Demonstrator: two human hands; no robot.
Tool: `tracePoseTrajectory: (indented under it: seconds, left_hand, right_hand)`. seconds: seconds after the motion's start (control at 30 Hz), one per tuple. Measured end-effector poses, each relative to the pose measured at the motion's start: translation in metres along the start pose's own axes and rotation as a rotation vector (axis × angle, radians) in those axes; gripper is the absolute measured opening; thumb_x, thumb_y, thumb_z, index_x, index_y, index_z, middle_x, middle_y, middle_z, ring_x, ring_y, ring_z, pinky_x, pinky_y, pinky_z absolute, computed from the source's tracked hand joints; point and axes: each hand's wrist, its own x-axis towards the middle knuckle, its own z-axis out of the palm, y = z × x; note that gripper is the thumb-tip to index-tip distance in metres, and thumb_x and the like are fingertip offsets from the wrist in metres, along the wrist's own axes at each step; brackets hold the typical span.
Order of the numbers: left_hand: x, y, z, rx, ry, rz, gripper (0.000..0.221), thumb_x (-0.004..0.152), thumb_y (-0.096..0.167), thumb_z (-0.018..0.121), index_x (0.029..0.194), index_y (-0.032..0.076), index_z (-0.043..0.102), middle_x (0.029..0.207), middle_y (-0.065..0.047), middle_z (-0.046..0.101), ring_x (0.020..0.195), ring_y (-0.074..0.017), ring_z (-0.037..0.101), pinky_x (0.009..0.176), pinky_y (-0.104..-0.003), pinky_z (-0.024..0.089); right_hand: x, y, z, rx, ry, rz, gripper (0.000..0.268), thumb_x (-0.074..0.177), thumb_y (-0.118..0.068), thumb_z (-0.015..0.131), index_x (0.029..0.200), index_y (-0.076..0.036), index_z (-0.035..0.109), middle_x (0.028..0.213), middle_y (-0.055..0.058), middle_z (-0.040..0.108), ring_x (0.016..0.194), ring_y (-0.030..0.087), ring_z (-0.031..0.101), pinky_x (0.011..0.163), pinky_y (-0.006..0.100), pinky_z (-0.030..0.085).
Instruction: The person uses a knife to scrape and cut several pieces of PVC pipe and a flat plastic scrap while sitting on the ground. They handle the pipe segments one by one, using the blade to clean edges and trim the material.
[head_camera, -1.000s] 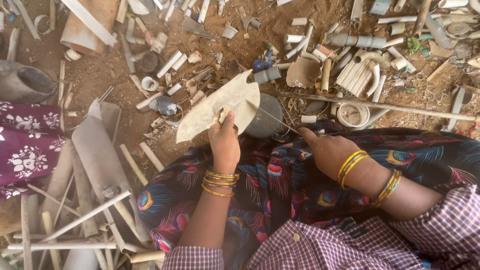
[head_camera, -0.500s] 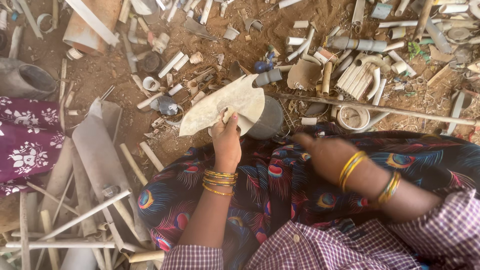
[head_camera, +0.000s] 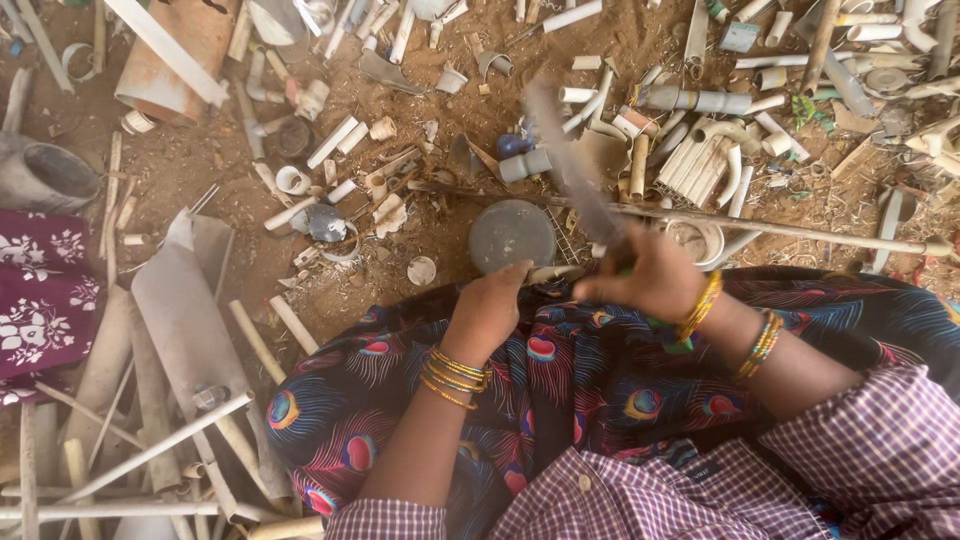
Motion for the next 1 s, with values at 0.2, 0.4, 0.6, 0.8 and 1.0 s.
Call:
tracePoseTrajectory:
  seconds: [0.2, 0.4, 0.6, 0.8, 1.0]
  left_hand:
    - [0.008, 0.011, -0.015, 0.149, -0.089, 0.035, 0.052, 0.091, -0.002, 0.056, 0.141, 0.008, 0.055, 0.13, -0.017, 0.068, 0.115, -0.0333, 0.067, 0.103, -0.05, 0.049]
    - [0.015, 0.026, -0.042, 0.024, 0.359, -0.001, 0.086, 0.087, 0.038, 0.077, 0.152, 0.002, 0.034, 0.156, -0.021, 0.043, 0.146, -0.0341, 0.041, 0.119, -0.058, 0.025]
    - [0.013, 0.008, -0.044, -0.945, 0.341, -0.336, 0.075, 0.092, 0.034, 0.073, 0.15, 0.002, 0.039, 0.149, -0.02, 0.05, 0.14, -0.0272, 0.046, 0.119, -0.047, 0.035]
    - [0.007, -0.009, -0.007, -1.531, 0.194, -0.445, 0.023, 0.103, 0.014, 0.069, 0.107, -0.007, 0.062, 0.093, -0.01, 0.066, 0.086, -0.0173, 0.069, 0.096, -0.042, 0.063]
    - [0.013, -0.021, -0.005, -1.417, 0.516, -0.531, 0.018, 0.098, 0.011, 0.065, 0.098, -0.007, 0.064, 0.088, -0.008, 0.067, 0.08, -0.0158, 0.071, 0.084, -0.037, 0.065]
  right_hand:
    - [0.002, 0.001, 0.024, -0.116, 0.104, -0.104, 0.033, 0.078, -0.031, 0.086, 0.086, -0.005, 0.068, 0.062, 0.004, 0.065, 0.051, 0.014, 0.061, 0.051, 0.031, 0.051]
    - [0.013, 0.001, 0.012, 0.523, 0.28, 0.238, 0.021, 0.093, -0.02, 0.074, 0.086, -0.007, 0.06, 0.06, 0.005, 0.061, 0.047, 0.015, 0.054, 0.044, 0.032, 0.043]
    - [0.018, 0.004, -0.021, 1.145, 0.184, 0.28, 0.019, 0.099, -0.018, 0.066, 0.087, -0.009, 0.054, 0.06, 0.0, 0.05, 0.047, 0.014, 0.047, 0.046, 0.031, 0.043]
    - [0.021, 0.008, -0.017, 1.139, 0.184, 0.325, 0.017, 0.1, -0.021, 0.063, 0.091, -0.011, 0.051, 0.063, -0.001, 0.05, 0.051, 0.014, 0.048, 0.05, 0.032, 0.043]
    - [0.017, 0.017, -0.012, 0.572, 0.32, 0.128, 0.029, 0.11, -0.03, 0.045, 0.109, -0.004, 0.058, 0.072, 0.012, 0.06, 0.053, 0.021, 0.054, 0.049, 0.036, 0.043]
